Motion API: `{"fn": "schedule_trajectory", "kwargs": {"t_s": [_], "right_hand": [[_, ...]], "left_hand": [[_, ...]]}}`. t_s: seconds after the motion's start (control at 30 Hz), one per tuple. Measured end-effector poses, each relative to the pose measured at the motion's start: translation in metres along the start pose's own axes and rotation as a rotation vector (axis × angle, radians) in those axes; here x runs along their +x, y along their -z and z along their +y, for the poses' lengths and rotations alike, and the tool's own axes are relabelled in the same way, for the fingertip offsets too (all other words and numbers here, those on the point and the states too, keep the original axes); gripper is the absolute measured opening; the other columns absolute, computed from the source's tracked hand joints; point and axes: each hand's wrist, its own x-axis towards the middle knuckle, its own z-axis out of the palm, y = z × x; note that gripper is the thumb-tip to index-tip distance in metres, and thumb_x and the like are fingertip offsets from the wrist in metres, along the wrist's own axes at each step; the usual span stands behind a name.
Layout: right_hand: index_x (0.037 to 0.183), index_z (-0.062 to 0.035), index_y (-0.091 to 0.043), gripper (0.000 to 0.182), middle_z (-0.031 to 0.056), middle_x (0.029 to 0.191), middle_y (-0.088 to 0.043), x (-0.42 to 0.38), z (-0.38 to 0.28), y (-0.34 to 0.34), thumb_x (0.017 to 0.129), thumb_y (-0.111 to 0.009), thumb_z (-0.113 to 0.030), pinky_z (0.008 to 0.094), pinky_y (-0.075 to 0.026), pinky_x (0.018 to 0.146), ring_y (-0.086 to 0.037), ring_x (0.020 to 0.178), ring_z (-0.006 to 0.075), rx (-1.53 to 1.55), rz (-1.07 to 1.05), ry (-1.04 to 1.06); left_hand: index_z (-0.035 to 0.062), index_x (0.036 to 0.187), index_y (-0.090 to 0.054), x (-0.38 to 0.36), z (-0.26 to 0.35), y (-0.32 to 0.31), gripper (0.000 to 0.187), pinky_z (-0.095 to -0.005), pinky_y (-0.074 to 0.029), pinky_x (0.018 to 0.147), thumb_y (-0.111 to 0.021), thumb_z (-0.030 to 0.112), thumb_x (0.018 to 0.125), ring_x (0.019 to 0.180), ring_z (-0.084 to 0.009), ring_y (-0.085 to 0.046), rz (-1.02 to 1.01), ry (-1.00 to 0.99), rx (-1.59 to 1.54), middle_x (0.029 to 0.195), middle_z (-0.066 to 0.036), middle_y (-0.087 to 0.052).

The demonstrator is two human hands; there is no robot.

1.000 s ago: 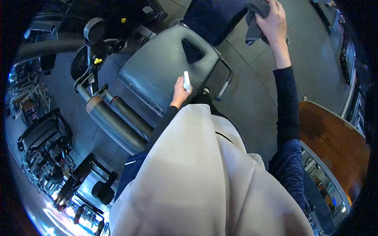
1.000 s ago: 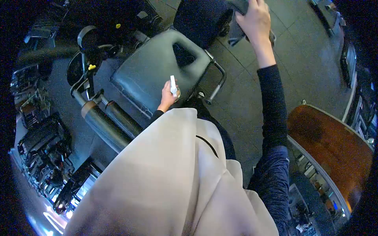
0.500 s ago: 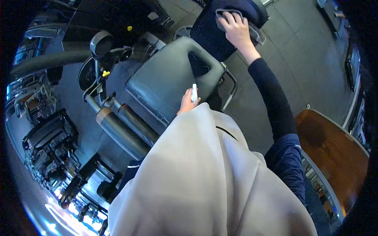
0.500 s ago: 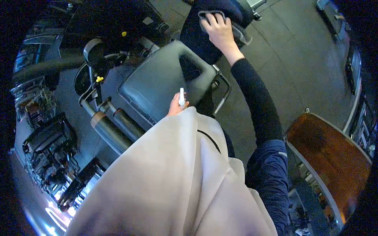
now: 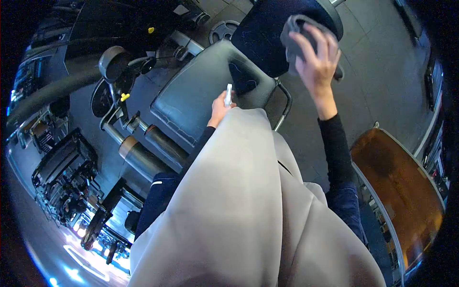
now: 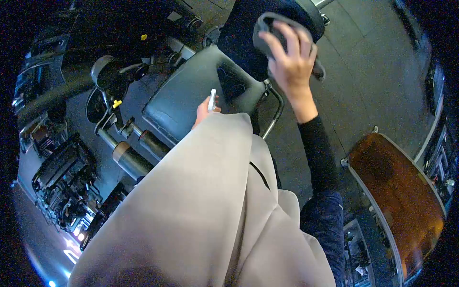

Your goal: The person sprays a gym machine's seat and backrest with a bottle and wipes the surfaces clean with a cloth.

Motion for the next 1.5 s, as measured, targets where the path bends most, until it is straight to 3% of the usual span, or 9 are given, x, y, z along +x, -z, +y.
{"fn": "schedule_trajectory", "kwargs": {"t_s": [0.13, 0.23, 0.4, 0.57, 0.73, 0.77, 0.9, 1.27, 1.5], "right_hand": [[0.107, -0.0331, -0.067, 0.049, -0.0082, 0.119, -0.058, 0.021, 0.008, -0.030, 0.064, -0.068, -0.012, 0.0377, -0.037, 0.085, -0.050, 0.110, 0.0196, -0.110, -0.035, -0.031], [0.109, -0.0312, -0.067, 0.051, -0.0058, 0.114, -0.058, -0.003, 0.002, -0.046, 0.064, -0.066, -0.009, 0.0378, -0.040, 0.079, -0.053, 0.104, 0.0203, -0.116, -0.151, 0.015], [0.111, -0.0308, -0.066, 0.055, -0.0009, 0.114, -0.058, -0.050, 0.000, -0.024, 0.062, -0.070, -0.007, 0.0412, -0.043, 0.086, -0.053, 0.107, 0.0255, -0.060, -0.216, -0.184], [0.113, -0.0267, -0.067, 0.059, 0.0023, 0.116, -0.057, -0.093, -0.002, 0.018, 0.059, -0.071, -0.001, 0.0440, -0.041, 0.097, -0.050, 0.112, 0.0275, 0.007, -0.243, -0.490], [0.107, -0.0224, -0.069, 0.054, 0.0032, 0.112, -0.060, -0.022, -0.007, 0.051, 0.058, -0.069, 0.000, 0.0400, -0.041, 0.095, -0.053, 0.108, 0.0271, 0.164, 0.061, -0.379], [0.106, -0.0242, -0.069, 0.054, 0.0024, 0.113, -0.060, -0.007, -0.011, 0.050, 0.058, -0.068, 0.000, 0.0399, -0.041, 0.094, -0.052, 0.107, 0.0270, 0.191, 0.100, -0.327], [0.108, -0.0321, -0.068, 0.053, -0.0012, 0.119, -0.056, -0.010, -0.003, 0.004, 0.061, -0.071, -0.007, 0.0421, -0.042, 0.091, -0.049, 0.109, 0.0264, 0.026, -0.057, -0.211], [0.105, -0.0251, -0.069, 0.050, 0.0070, 0.116, -0.055, -0.092, 0.013, 0.002, 0.060, -0.073, -0.005, 0.0459, -0.039, 0.100, -0.048, 0.115, 0.0314, 0.083, -0.050, -0.615], [0.107, -0.0160, -0.068, 0.042, 0.0112, 0.118, -0.056, -0.113, -0.010, -0.031, 0.068, -0.070, 0.000, 0.0423, -0.040, 0.099, -0.051, 0.114, 0.0322, 0.191, 0.272, -0.918]], "left_hand": [[0.0091, 0.119, -0.059, 0.024, 0.047, 0.012, 0.053, -0.0298, -0.052, 0.075, -0.068, 0.006, 0.067, 0.078, -0.0185, -0.069, 0.252, -0.224, 0.237, 0.106, -0.008, -0.068], [0.0088, 0.110, -0.059, 0.030, 0.113, 0.023, 0.044, -0.0297, -0.052, 0.073, -0.068, 0.005, 0.068, 0.075, -0.0163, -0.069, 0.173, -0.144, -0.125, 0.102, -0.005, -0.069], [0.0053, 0.082, -0.064, 0.047, 0.179, 0.019, 0.017, -0.0279, -0.049, 0.059, -0.074, 0.018, 0.078, 0.063, -0.0146, -0.065, 0.327, -0.524, -0.057, 0.069, -0.007, -0.067], [0.0022, 0.084, -0.066, 0.053, 0.224, 0.012, 0.013, -0.0269, -0.050, 0.058, -0.070, 0.014, 0.082, 0.061, -0.0125, -0.064, 0.216, -0.603, -0.106, 0.067, -0.007, -0.065], [-0.0026, 0.094, -0.064, 0.055, 0.236, 0.009, 0.015, -0.0268, -0.053, 0.057, -0.066, 0.011, 0.087, 0.062, -0.0139, -0.065, 0.129, -0.493, -0.388, 0.083, -0.010, -0.067], [-0.0007, 0.088, -0.064, 0.053, 0.240, 0.009, 0.016, -0.0276, -0.053, 0.054, -0.068, 0.015, 0.085, 0.060, -0.0129, -0.064, 0.161, -0.480, -0.409, 0.071, -0.007, -0.065], [-0.0008, 0.086, -0.064, 0.050, 0.229, 0.003, 0.016, -0.0270, -0.052, 0.054, -0.067, 0.015, 0.086, 0.058, -0.0130, -0.065, 0.131, -0.478, -0.314, 0.070, -0.007, -0.065], [0.0001, 0.082, -0.063, 0.059, 0.190, 0.004, 0.012, -0.0285, -0.051, 0.055, -0.064, 0.012, 0.083, 0.058, -0.0162, -0.067, -0.094, -0.458, -0.134, 0.068, -0.009, -0.065], [-0.0082, 0.110, -0.062, 0.102, 0.187, 0.014, 0.029, -0.0283, -0.054, 0.065, -0.059, 0.007, 0.084, 0.067, -0.0179, -0.067, -0.254, -0.500, -0.197, 0.095, -0.015, -0.068]]}}
